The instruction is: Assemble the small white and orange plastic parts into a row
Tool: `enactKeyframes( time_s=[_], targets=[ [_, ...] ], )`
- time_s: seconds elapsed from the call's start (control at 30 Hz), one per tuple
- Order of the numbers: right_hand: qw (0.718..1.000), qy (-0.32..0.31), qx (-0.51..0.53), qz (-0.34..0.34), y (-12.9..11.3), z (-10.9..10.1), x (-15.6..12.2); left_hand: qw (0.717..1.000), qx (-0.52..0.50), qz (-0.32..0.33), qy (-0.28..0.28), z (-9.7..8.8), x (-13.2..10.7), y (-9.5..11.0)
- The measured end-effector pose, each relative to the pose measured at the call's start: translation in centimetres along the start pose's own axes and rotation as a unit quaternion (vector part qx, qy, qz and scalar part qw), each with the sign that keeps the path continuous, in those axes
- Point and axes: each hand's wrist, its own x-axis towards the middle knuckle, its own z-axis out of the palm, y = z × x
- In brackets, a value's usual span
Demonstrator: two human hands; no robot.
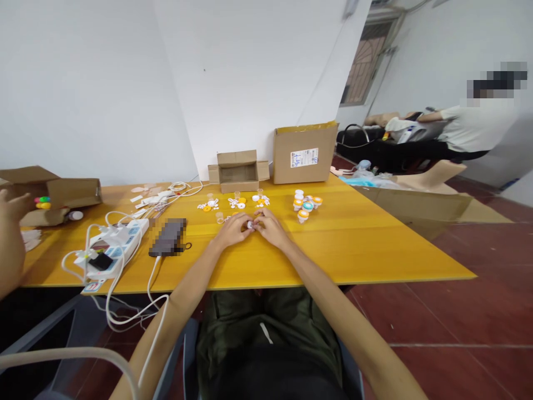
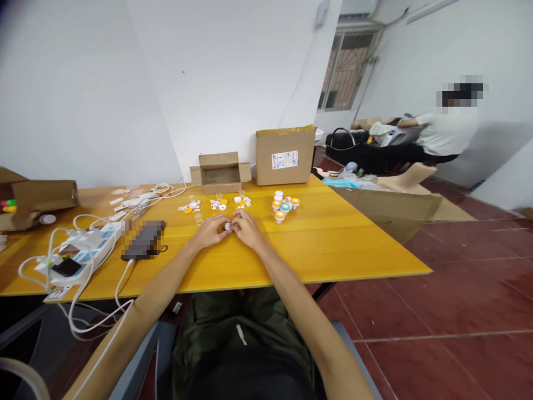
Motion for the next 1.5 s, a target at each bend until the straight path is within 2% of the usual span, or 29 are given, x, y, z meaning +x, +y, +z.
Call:
enactKeyframes(
  time_s=[0.33, 0.6, 0.83, 1.03, 1.23, 1.5],
  targets=[
    [0.999, 0.032, 0.008, 0.001, -0.2, -0.3, 0.2, 1.000, -0.013, -0.005, 0.024, 0.0, 0.1, 0.0],
    [0.997, 0.076, -0.016, 0.017, 0.3, -0.5, 0.3, 0.996, -0.002, -0.046, 0.079, 0.1, 0.2, -0.6],
    [0.991, 0.114, -0.051, 0.050, 1.9, -0.4, 0.0, 0.996, 0.015, -0.065, 0.051, 0.4, 0.1, -0.9],
    [0.986, 0.071, -0.102, 0.107, 1.8, -0.7, -0.3, 0.998, 0.042, -0.046, 0.025, 0.4, 0.2, -1.0],
    [0.976, 0.052, -0.179, 0.115, 0.3, -1.0, -0.2, 0.995, 0.081, -0.051, 0.008, 0.2, 0.2, -0.6],
    [0.976, 0.044, -0.186, 0.104, 0.2, -0.9, -0.1, 0.995, 0.095, -0.034, 0.013, 0.3, 0.2, -0.7]
  ],
)
